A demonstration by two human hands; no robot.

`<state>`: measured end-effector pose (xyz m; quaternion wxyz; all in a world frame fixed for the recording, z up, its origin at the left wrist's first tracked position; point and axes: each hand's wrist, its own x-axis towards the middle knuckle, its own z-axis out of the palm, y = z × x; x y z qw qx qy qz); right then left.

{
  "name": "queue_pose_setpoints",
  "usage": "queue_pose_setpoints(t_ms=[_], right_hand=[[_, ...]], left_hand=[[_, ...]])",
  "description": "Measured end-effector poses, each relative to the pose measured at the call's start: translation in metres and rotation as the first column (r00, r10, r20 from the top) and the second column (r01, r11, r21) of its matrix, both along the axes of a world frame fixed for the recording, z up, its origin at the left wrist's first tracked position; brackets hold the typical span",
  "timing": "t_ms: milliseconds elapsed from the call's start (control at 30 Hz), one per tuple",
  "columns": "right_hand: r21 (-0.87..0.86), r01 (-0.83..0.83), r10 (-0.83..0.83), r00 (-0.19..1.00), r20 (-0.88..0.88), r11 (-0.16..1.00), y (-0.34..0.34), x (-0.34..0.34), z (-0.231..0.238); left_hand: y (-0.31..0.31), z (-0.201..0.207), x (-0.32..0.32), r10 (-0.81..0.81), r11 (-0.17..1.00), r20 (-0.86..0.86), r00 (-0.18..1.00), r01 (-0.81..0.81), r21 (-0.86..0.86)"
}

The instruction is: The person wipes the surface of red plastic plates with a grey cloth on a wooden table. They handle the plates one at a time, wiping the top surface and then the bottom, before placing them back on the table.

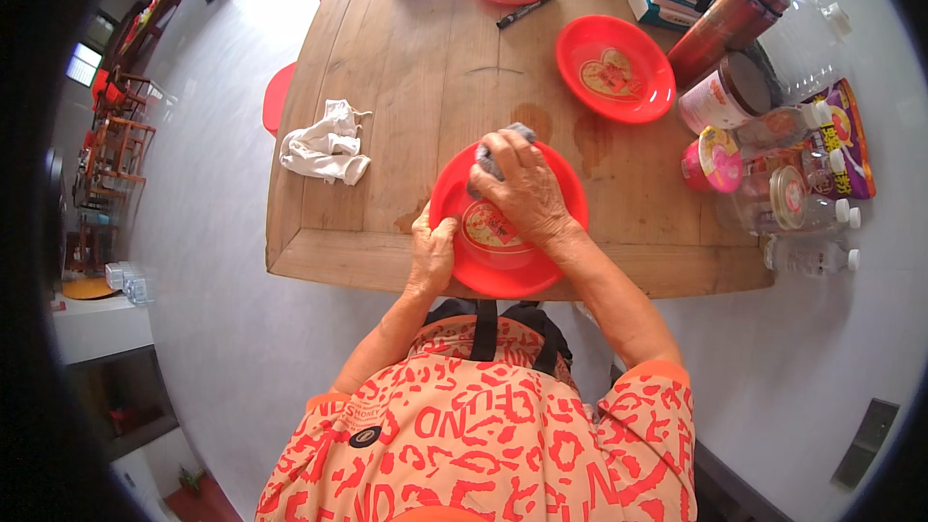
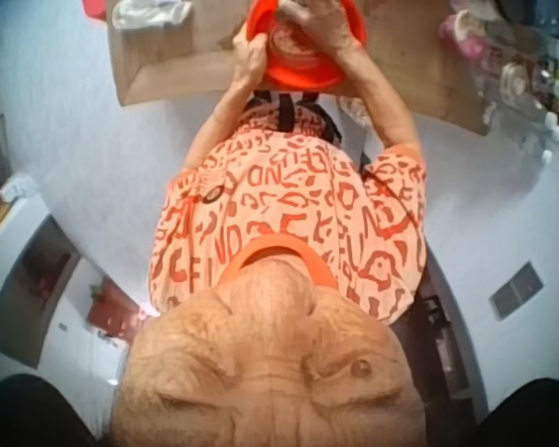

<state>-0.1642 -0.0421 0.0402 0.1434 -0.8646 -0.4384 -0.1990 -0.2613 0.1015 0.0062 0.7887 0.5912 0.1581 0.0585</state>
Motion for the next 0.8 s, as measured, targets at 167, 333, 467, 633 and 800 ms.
queue_pose_setpoints(t_ms=[167, 333, 467, 633, 800], right_hand=[[-0.075, 0.223, -0.22, 0.974, 0.05, 0.972, -0.023, -0.01, -0.004], [-0.111, 0.351, -0.353, 0.936, -0.001, 0.93, -0.045, -0.039, 0.002], [-0.084, 0.344, -0.349, 0.936, -0.05, 0.935, -0.059, -0.058, 0.007], [-0.076, 0.309, -0.311, 0.95, -0.015, 0.948, -0.054, -0.036, 0.005], [-0.031, 0.196, -0.195, 0.981, 0.013, 0.98, -0.033, 0.002, 0.001]], left_hand=[[-0.005, -0.003, -0.001, 0.068, 0.996, 0.018, 0.997, -0.067, -0.065], [-0.007, 0.001, -0.001, 0.075, 0.995, 0.005, 0.997, -0.075, -0.064], [-0.007, -0.003, -0.002, 0.065, 0.997, 0.056, 0.996, -0.063, -0.034], [0.001, -0.007, -0.001, -0.029, 1.0, 0.021, 0.999, 0.029, 0.005], [0.001, -0.004, -0.001, -0.021, 0.999, 0.023, 1.0, 0.022, -0.047]])
